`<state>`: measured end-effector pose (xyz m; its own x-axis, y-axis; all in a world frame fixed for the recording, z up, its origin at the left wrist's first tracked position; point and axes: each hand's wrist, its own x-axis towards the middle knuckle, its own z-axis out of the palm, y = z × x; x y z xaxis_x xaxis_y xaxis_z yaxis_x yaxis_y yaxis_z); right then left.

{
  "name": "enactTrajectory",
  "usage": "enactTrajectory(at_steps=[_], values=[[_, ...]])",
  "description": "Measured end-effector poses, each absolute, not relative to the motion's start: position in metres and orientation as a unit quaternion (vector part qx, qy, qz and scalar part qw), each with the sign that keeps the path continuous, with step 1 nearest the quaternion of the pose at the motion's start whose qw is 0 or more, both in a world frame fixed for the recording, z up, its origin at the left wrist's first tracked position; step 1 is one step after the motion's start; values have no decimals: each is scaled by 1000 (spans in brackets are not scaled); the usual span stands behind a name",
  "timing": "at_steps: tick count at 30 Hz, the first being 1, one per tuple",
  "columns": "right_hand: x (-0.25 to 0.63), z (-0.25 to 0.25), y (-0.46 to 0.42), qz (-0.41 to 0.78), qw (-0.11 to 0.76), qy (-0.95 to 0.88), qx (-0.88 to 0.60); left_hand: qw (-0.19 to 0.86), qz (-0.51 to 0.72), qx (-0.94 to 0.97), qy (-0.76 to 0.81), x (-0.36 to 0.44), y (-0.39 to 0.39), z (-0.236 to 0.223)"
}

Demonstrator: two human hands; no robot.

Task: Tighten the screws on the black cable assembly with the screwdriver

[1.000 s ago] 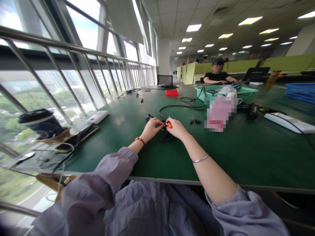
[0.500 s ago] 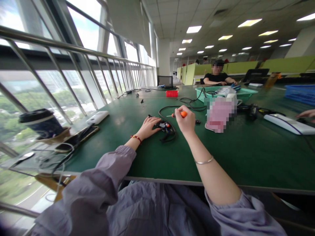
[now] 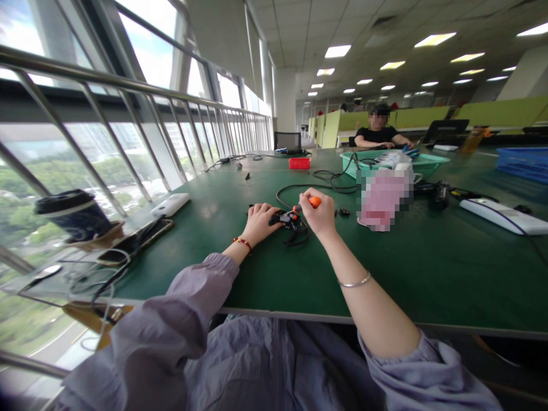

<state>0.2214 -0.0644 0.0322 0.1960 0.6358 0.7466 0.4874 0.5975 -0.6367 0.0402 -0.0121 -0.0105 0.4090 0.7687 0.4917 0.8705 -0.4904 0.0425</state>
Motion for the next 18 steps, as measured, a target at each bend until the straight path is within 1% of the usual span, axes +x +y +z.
enactTrajectory(at_steps=[8,14,18], values=[[221,32,-64,48,616,-647,-447,97,-230,-835,-490,39,-12,-12],[219,33,-65,38,641,-641,-420,87,-236,-837,-486,38,-12,-12],[218,32,-65,44,621,-652,-434,80,-237,-839,-483,37,-12,-11]])
